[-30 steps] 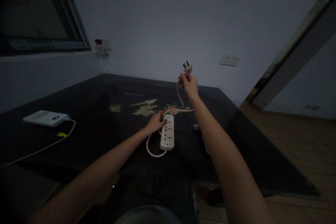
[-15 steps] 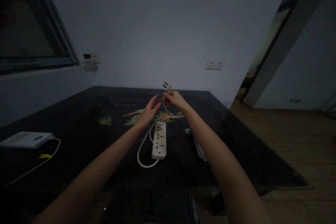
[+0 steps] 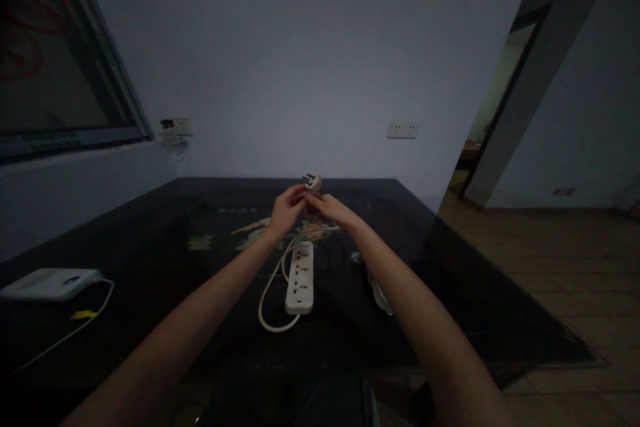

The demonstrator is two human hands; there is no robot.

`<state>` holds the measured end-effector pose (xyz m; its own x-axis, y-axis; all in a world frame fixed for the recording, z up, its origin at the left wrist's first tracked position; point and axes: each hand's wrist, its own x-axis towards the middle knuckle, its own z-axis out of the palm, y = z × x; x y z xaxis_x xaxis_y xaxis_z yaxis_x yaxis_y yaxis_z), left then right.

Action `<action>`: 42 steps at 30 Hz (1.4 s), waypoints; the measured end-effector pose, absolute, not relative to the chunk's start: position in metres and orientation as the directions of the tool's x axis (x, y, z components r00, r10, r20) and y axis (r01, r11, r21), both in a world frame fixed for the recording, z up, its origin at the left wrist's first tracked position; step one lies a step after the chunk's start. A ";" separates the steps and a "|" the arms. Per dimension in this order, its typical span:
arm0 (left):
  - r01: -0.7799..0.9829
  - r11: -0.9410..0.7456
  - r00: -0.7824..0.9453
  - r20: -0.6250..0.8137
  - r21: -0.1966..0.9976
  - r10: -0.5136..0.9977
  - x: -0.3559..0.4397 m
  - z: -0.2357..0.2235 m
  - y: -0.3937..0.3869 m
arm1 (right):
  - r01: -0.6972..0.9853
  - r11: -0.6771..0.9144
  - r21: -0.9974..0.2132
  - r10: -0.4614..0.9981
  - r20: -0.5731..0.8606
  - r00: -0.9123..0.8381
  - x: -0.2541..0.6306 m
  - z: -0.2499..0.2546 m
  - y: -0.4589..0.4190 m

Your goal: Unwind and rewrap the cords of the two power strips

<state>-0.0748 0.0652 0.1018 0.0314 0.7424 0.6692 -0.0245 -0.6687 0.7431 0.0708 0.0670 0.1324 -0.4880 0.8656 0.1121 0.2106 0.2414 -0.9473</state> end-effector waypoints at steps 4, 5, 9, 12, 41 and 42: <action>0.050 -0.680 0.009 0.680 0.732 0.733 -0.082 0.103 0.074 | 0.615 0.431 -0.660 0.882 0.166 -0.440 0.099 0.123 0.074; 0.109 -0.677 0.032 0.679 0.728 0.734 -0.086 0.102 0.078 | 0.741 0.431 -0.515 0.896 0.150 -0.417 0.107 0.118 0.076; 0.426 -0.633 0.188 0.621 0.647 0.761 -0.105 0.095 0.099 | 0.902 0.354 -0.247 0.933 0.035 -0.357 0.131 0.094 0.083; 0.684 -0.524 0.299 0.459 0.508 0.836 -0.115 0.086 0.112 | 0.916 0.337 -0.219 0.939 0.005 -0.345 0.132 0.075 0.083; 0.527 -0.551 0.727 -0.009 0.647 0.686 -0.114 0.029 0.148 | 0.748 0.207 -0.631 0.955 -0.037 -0.295 0.099 0.049 0.085; 0.524 -0.543 0.722 -0.005 0.657 0.692 -0.115 0.027 0.147 | 0.718 0.217 -0.662 0.942 -0.052 -0.333 0.102 0.050 0.084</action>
